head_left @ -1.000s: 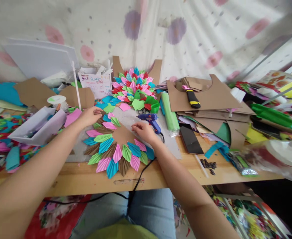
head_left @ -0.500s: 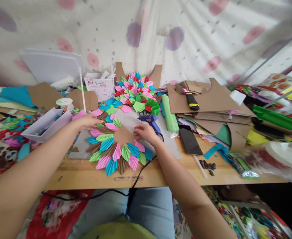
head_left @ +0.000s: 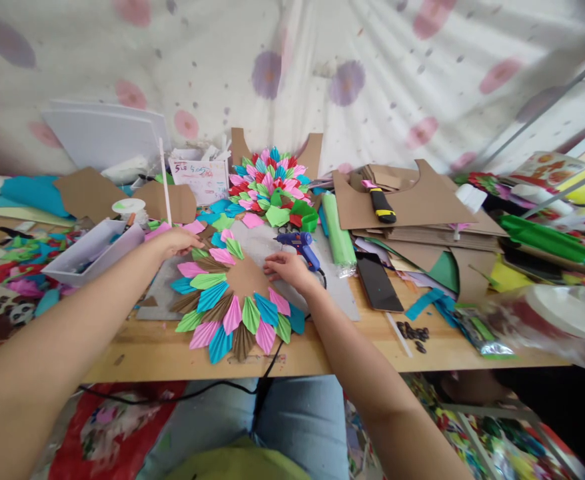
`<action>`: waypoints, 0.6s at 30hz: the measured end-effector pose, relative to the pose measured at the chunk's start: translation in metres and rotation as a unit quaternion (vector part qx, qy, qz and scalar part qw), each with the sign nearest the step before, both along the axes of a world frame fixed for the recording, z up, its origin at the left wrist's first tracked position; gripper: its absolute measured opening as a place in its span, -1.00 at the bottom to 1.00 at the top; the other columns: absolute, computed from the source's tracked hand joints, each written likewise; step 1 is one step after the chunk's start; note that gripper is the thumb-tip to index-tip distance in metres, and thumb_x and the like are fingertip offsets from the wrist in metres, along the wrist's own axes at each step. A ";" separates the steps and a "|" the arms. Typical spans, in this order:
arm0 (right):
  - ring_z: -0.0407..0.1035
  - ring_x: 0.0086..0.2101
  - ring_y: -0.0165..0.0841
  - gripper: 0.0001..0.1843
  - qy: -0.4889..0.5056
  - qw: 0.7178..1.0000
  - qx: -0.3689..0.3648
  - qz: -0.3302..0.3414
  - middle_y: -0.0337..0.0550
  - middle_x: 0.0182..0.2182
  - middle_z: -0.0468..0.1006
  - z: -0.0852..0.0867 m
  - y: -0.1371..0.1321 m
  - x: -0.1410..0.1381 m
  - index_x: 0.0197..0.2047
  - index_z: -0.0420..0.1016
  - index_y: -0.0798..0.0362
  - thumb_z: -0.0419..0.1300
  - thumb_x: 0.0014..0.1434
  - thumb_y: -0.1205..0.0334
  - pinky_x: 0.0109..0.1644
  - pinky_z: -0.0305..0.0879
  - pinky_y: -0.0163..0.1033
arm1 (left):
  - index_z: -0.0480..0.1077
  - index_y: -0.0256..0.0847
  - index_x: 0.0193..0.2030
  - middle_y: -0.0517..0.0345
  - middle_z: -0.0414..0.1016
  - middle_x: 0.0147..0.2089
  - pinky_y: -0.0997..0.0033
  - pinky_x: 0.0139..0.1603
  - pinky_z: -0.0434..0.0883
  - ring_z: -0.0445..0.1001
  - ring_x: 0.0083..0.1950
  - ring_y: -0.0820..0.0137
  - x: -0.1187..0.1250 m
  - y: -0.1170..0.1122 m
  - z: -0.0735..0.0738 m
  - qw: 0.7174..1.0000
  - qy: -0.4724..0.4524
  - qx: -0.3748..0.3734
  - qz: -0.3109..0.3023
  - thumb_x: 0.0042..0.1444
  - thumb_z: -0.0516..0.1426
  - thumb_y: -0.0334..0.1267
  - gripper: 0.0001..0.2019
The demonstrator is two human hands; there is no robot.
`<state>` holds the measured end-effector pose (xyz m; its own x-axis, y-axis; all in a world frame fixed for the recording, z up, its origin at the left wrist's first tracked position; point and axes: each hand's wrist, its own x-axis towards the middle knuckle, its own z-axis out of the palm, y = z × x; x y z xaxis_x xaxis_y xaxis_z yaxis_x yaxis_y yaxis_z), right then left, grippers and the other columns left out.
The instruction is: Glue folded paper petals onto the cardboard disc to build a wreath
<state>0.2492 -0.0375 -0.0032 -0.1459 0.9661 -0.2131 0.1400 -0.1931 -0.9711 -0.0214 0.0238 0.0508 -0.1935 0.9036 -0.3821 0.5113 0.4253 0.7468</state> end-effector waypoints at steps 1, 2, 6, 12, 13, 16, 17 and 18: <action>0.44 -0.49 -0.45 -0.93 -0.006 1.000 0.009 -0.005 -0.17 -0.47 0.54 0.000 0.000 0.000 -0.35 0.46 0.13 0.20 0.05 0.45 -0.47 0.40 -0.37 | 0.39 -0.21 -0.56 0.24 0.34 -0.65 0.48 -0.57 0.24 0.32 -0.55 0.44 0.002 0.000 0.002 1.000 -0.010 0.009 0.014 -0.48 0.32 -0.40 -0.75; 0.42 -0.51 -0.46 -0.92 -0.015 1.000 0.019 -0.007 -0.17 -0.45 0.55 -0.001 0.000 -0.001 -0.34 0.47 0.13 0.22 0.03 0.43 -0.51 0.37 -0.37 | 0.40 -0.22 -0.54 0.22 0.38 -0.61 0.49 -0.53 0.27 0.35 -0.51 0.44 0.004 0.000 0.005 0.999 -0.023 0.017 0.021 -0.48 0.32 -0.40 -0.74; 0.26 -0.64 -0.54 -0.87 -0.034 0.998 0.048 0.025 -0.24 -0.45 0.52 0.000 -0.003 -0.001 -0.30 0.50 0.11 0.24 0.00 0.37 -0.60 0.20 -0.38 | 0.41 -0.24 -0.52 0.18 0.46 -0.48 0.49 -0.40 0.31 0.40 -0.39 0.44 0.013 -0.001 0.018 0.996 -0.073 0.056 0.020 -0.43 0.29 -0.44 -0.78; 0.23 -0.61 -0.57 -0.86 0.080 0.991 0.024 0.105 -0.35 -0.57 0.43 -0.006 -0.003 -0.002 -0.37 0.46 0.10 0.25 -0.11 0.37 -0.54 0.17 -0.42 | 0.39 -0.25 -0.39 0.19 0.44 -0.46 0.41 -0.33 0.34 0.40 -0.38 0.41 0.023 0.002 0.023 0.971 -0.090 0.216 0.040 -0.25 0.22 -0.39 -0.80; 0.23 -0.61 -0.56 -0.84 0.102 0.989 0.022 0.107 -0.36 -0.58 0.41 -0.006 -0.002 -0.002 -0.38 0.44 0.10 0.27 -0.13 0.35 -0.53 0.17 -0.41 | 0.38 -0.25 -0.37 0.18 0.44 -0.43 0.40 -0.28 0.35 0.41 -0.35 0.42 0.023 0.003 0.022 0.965 -0.089 0.242 0.048 -0.23 0.21 -0.39 -0.81; 0.26 -0.60 -0.55 -0.75 0.164 0.982 0.022 0.095 -0.36 -0.57 0.40 -0.007 -0.001 -0.002 -0.40 0.37 0.08 0.32 -0.18 0.27 -0.51 0.22 -0.39 | 0.36 -0.24 -0.31 0.15 0.45 -0.32 0.39 -0.16 0.37 0.43 -0.24 0.41 0.016 0.005 0.020 0.945 -0.052 0.315 0.072 -0.18 0.20 -0.37 -0.78; 0.28 -0.58 -0.53 -0.72 0.181 0.979 0.022 0.095 -0.36 -0.55 0.40 -0.007 -0.001 -0.003 -0.41 0.35 0.07 0.34 -0.20 0.24 -0.49 0.25 -0.37 | 0.36 -0.23 -0.27 0.14 0.45 -0.28 0.38 -0.15 0.37 0.44 -0.22 0.40 0.013 0.004 0.019 0.938 -0.034 0.336 0.075 -0.16 0.20 -0.35 -0.75; 0.31 -0.56 -0.52 -0.68 0.197 0.975 0.021 0.099 -0.35 -0.53 0.41 -0.006 -0.002 -0.003 -0.41 0.32 0.06 0.36 -0.22 0.22 -0.47 0.28 -0.36 | 0.35 -0.22 -0.22 0.13 0.46 -0.25 0.37 -0.14 0.37 0.44 -0.20 0.39 0.009 0.002 0.019 0.935 -0.018 0.347 0.075 -0.15 0.21 -0.31 -0.72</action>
